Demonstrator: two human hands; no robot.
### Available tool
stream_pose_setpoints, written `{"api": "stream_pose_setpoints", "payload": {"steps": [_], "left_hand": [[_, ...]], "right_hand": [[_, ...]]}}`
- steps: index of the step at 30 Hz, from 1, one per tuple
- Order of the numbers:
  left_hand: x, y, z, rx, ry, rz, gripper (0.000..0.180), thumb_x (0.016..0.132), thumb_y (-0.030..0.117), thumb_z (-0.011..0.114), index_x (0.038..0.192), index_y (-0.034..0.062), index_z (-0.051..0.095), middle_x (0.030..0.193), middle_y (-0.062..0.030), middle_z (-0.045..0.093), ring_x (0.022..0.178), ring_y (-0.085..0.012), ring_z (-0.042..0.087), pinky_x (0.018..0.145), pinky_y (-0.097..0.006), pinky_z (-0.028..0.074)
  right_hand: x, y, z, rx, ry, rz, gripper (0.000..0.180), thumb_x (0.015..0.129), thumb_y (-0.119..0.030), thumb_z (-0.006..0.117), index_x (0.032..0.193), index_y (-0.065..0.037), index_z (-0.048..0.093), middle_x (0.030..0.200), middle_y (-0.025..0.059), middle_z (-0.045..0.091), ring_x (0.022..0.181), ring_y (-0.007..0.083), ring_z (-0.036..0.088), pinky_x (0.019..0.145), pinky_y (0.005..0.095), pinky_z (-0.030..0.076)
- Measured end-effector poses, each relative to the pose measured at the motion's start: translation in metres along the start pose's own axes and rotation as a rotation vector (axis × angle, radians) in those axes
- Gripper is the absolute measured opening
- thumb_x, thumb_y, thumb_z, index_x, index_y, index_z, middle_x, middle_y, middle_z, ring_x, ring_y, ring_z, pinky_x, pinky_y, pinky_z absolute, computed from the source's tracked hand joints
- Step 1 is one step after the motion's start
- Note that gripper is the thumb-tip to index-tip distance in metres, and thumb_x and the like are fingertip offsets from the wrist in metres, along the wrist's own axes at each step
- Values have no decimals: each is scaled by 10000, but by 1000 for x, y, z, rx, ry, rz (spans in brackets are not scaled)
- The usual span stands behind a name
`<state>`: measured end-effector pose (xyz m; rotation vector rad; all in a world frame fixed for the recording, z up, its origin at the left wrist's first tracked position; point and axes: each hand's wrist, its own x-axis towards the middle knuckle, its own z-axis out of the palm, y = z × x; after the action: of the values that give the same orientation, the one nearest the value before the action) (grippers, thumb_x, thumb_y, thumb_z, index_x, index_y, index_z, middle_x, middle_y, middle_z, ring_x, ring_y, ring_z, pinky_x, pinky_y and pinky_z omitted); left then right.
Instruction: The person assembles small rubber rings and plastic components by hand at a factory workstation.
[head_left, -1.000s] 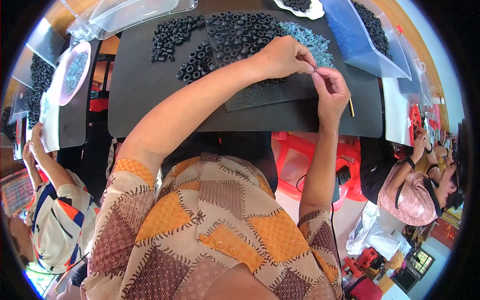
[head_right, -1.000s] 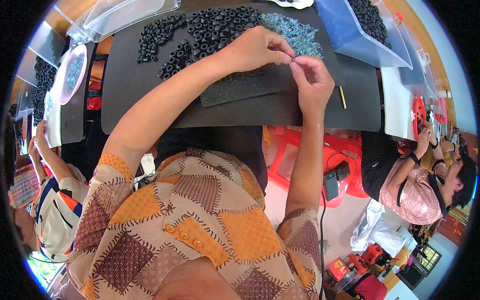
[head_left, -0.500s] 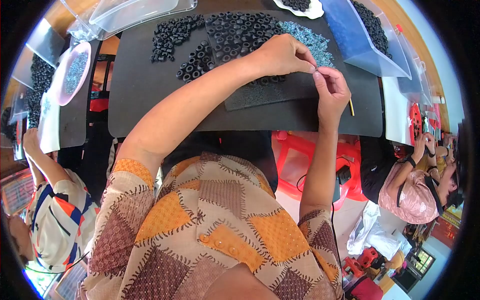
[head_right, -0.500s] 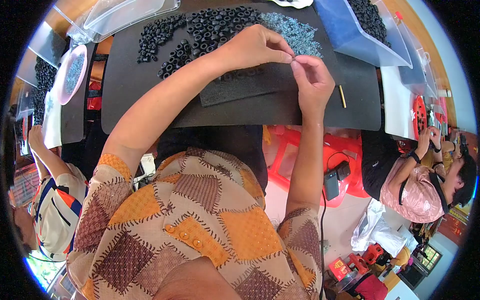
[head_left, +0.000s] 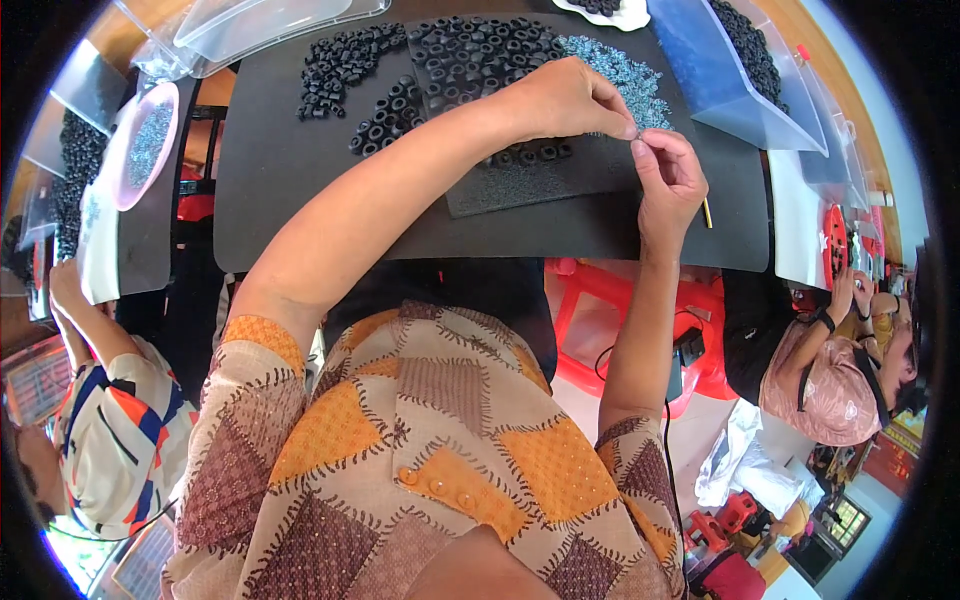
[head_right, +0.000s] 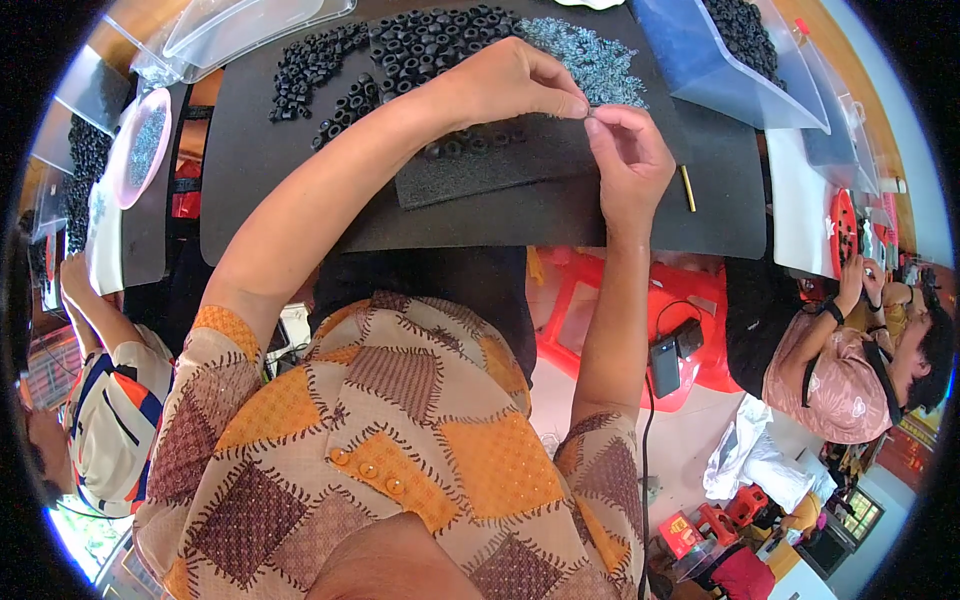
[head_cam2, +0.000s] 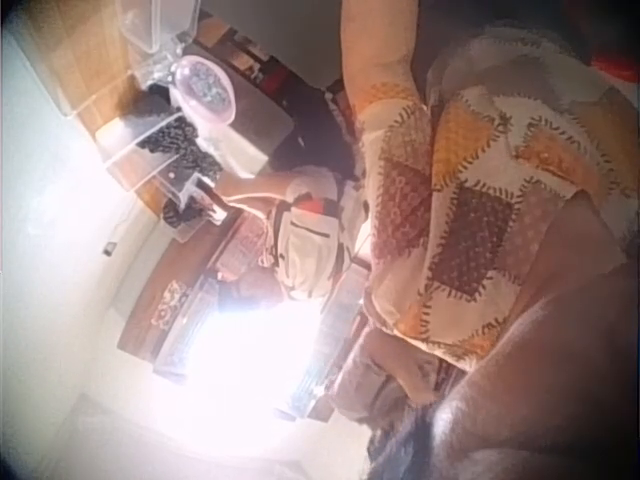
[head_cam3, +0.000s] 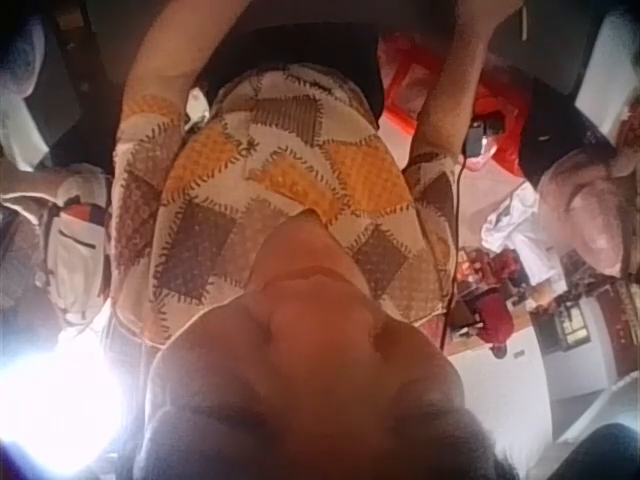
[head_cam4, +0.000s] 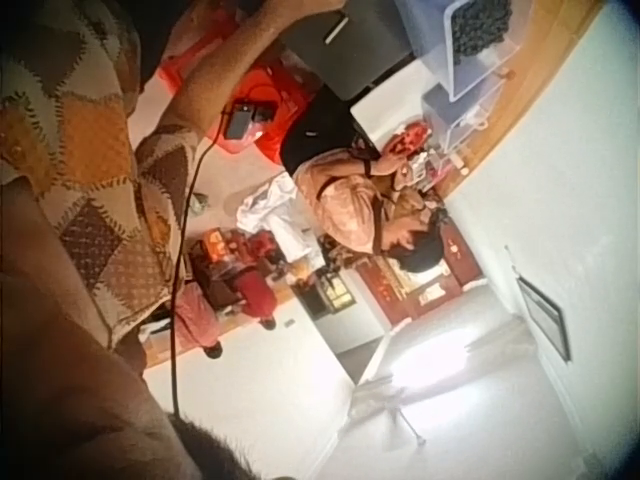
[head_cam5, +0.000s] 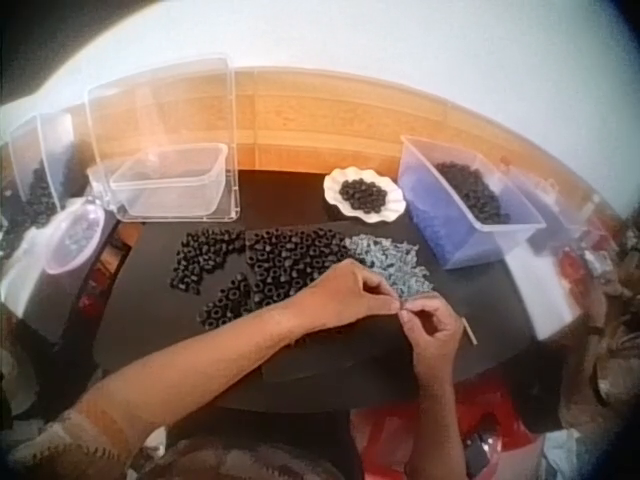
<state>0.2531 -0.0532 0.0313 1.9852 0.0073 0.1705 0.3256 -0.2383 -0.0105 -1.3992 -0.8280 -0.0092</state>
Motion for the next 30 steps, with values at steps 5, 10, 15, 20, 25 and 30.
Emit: {"api": "stream_pose_setpoints", "payload": {"steps": [5, 10, 15, 20, 25, 30], "left_hand": [[2, -2, 1, 35, 16, 13, 279, 832, 299, 766, 1002, 77, 779, 892, -81, 746, 841, -145, 678, 822, -282, 520], [3, -3, 3, 217, 183, 83, 244, 843, 266, 754, 1001, 81, 777, 890, -77, 750, 805, -148, 687, 775, -288, 539], [-3, -2, -13, 159, 202, 101, 221, 827, 262, 763, 971, 95, 779, 846, -70, 745, 765, -155, 691, 743, -287, 542], [-25, 10, -34, 247, 65, 159, 254, 891, 287, 725, 994, 57, 761, 829, -54, 729, 741, -119, 640, 723, -273, 510], [-52, 17, -57, 95, 19, 118, 291, 844, 336, 741, 955, 67, 767, 783, -79, 714, 713, -145, 654, 698, -287, 516], [-106, 7, -98, 125, 378, 217, 262, 923, 283, 662, 991, 43, 743, 800, -73, 707, 786, -121, 664, 735, -269, 511]], "right_hand": [[2, -1, 1, 27, -17, 33, 114, 882, 70, 656, 978, 8, 664, 949, 29, 658, 881, 93, 610, 785, 221, 482], [3, 10, -2, -255, -34, 40, 159, 876, 24, 680, 1032, -3, 668, 939, 42, 670, 844, 94, 619, 752, 236, 493], [6, 3, 4, -386, 5, -100, 183, 843, 17, 706, 1022, -16, 689, 952, 73, 687, 796, 122, 637, 731, 247, 503], [5, -32, 34, -319, -86, -244, 193, 801, 34, 746, 985, -9, 707, 918, 81, 697, 790, 150, 654, 726, 260, 518], [6, -45, 58, -241, -66, -332, 162, 806, 59, 744, 952, 3, 703, 907, 89, 700, 812, 153, 654, 747, 258, 518], [-5, -39, 66, -145, -35, -205, 125, 831, 73, 712, 935, 8, 686, 932, 87, 697, 849, 148, 649, 776, 250, 508]]}}
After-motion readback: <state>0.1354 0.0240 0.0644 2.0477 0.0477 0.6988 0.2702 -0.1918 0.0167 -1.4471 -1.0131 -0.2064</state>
